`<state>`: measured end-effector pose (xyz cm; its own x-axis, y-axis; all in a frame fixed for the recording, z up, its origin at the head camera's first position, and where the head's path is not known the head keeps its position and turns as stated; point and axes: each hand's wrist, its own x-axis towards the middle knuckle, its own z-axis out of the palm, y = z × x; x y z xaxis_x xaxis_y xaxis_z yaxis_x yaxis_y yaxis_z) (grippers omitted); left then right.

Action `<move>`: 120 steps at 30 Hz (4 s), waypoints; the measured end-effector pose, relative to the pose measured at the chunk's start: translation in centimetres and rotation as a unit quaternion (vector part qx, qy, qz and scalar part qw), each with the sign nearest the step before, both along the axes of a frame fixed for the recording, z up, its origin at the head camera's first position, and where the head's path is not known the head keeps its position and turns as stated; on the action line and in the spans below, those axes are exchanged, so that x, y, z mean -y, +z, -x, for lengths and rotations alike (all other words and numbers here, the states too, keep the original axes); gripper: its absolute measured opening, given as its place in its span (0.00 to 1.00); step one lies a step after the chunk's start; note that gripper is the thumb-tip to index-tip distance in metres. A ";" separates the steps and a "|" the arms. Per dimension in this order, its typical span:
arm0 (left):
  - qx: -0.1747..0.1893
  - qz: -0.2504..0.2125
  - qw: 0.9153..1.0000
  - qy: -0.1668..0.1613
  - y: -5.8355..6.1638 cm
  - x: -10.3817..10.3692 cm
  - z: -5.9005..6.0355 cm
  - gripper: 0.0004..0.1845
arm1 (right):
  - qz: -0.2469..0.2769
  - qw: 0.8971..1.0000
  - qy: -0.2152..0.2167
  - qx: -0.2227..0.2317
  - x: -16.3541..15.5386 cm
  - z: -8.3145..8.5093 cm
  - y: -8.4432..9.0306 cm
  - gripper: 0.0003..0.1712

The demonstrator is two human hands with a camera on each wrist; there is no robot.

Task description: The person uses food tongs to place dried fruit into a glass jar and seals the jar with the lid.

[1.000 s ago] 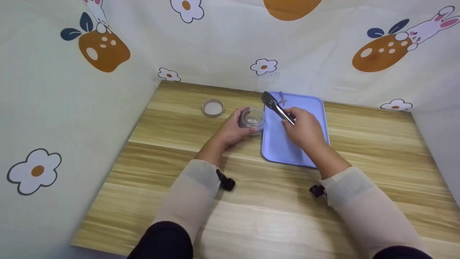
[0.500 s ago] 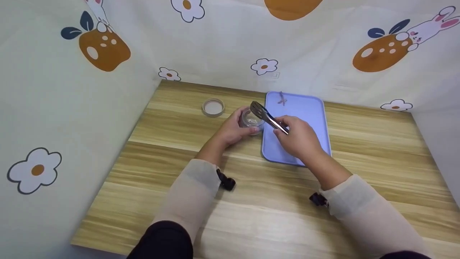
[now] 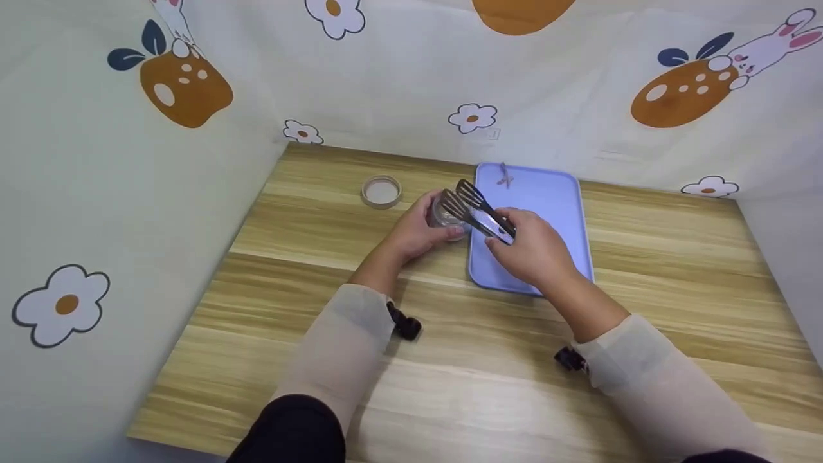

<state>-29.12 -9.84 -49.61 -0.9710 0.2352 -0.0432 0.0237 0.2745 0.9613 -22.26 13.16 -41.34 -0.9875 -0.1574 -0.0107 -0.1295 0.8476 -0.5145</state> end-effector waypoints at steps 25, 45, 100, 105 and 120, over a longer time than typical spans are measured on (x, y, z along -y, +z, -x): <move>0.006 -0.030 0.999 -0.017 -0.2 0.1 0.1 0.51 | -0.003 0.999 -0.045 0.030 -3.2 1.3 -0.3 0.42; 0.011 -0.001 1.000 -0.008 -0.3 0.2 0.2 0.52 | -0.062 0.993 -0.091 0.051 -6.7 5.0 -1.7 0.40; 0.016 0.013 1.000 -0.006 0.0 0.3 0.0 0.53 | -0.058 0.986 -0.148 0.060 -7.8 10.5 -3.1 0.27; 0.021 0.013 1.000 -0.004 0.1 0.3 0.0 0.53 | -0.028 0.987 -0.149 0.054 -8.1 10.2 -3.1 0.30; 0.013 -0.012 1.000 -0.008 -0.2 0.4 0.1 0.52 | 0.067 0.991 -0.113 -0.009 -5.8 6.7 -1.5 0.23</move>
